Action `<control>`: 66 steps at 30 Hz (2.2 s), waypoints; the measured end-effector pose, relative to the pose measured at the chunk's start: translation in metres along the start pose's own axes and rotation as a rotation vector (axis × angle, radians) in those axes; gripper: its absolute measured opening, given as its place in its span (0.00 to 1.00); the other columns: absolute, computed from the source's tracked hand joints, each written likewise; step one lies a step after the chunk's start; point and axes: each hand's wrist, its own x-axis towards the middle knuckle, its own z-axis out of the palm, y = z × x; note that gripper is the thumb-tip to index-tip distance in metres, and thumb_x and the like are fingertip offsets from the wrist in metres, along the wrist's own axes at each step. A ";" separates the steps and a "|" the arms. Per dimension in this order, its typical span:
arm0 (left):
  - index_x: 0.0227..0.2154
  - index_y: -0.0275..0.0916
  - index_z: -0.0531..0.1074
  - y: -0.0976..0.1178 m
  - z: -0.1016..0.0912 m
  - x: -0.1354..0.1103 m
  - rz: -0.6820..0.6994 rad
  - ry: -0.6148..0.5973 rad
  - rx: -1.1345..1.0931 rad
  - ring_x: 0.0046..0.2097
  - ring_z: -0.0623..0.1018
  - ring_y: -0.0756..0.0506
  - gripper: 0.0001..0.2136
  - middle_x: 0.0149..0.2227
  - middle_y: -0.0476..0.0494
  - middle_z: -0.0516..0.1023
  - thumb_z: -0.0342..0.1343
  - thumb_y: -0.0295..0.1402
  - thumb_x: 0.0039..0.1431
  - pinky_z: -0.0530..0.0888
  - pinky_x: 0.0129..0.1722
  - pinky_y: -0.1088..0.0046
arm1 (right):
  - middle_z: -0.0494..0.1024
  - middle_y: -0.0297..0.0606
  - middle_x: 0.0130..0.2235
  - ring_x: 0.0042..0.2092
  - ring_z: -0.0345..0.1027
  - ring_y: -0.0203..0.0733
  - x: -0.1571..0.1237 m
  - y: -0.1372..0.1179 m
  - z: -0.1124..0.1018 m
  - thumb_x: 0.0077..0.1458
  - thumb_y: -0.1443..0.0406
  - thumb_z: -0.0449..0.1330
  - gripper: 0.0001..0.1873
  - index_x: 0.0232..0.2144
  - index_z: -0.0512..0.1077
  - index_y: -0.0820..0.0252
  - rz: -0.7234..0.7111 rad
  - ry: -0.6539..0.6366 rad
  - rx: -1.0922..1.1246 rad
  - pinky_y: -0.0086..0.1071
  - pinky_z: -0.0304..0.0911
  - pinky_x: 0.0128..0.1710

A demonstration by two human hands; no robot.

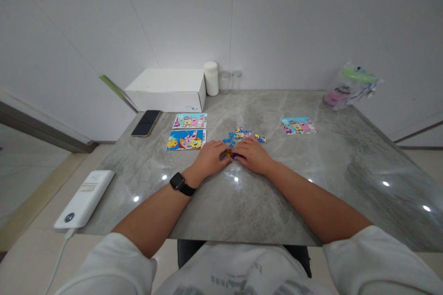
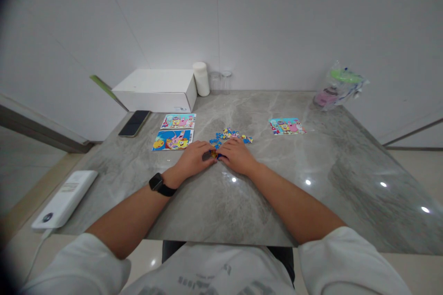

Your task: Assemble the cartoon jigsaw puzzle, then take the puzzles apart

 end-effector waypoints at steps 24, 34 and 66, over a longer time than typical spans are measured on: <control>0.46 0.43 0.81 0.005 0.003 0.006 0.031 0.097 -0.093 0.48 0.79 0.42 0.08 0.46 0.42 0.82 0.62 0.36 0.68 0.74 0.51 0.62 | 0.85 0.37 0.42 0.44 0.79 0.46 0.006 -0.007 0.001 0.67 0.65 0.59 0.09 0.43 0.81 0.53 0.224 0.349 0.409 0.40 0.71 0.49; 0.48 0.44 0.81 0.004 0.000 -0.003 -0.031 -0.010 0.155 0.51 0.77 0.37 0.16 0.50 0.40 0.80 0.68 0.44 0.61 0.72 0.52 0.57 | 0.85 0.41 0.43 0.47 0.76 0.50 -0.001 0.008 -0.004 0.65 0.67 0.62 0.09 0.44 0.81 0.53 0.078 0.230 0.053 0.46 0.67 0.53; 0.54 0.42 0.78 0.002 0.001 -0.001 -0.068 -0.024 0.107 0.43 0.82 0.41 0.14 0.42 0.40 0.84 0.58 0.33 0.68 0.76 0.46 0.64 | 0.82 0.43 0.49 0.52 0.73 0.52 0.001 0.012 -0.002 0.66 0.63 0.62 0.12 0.50 0.81 0.51 0.219 0.241 0.039 0.49 0.66 0.56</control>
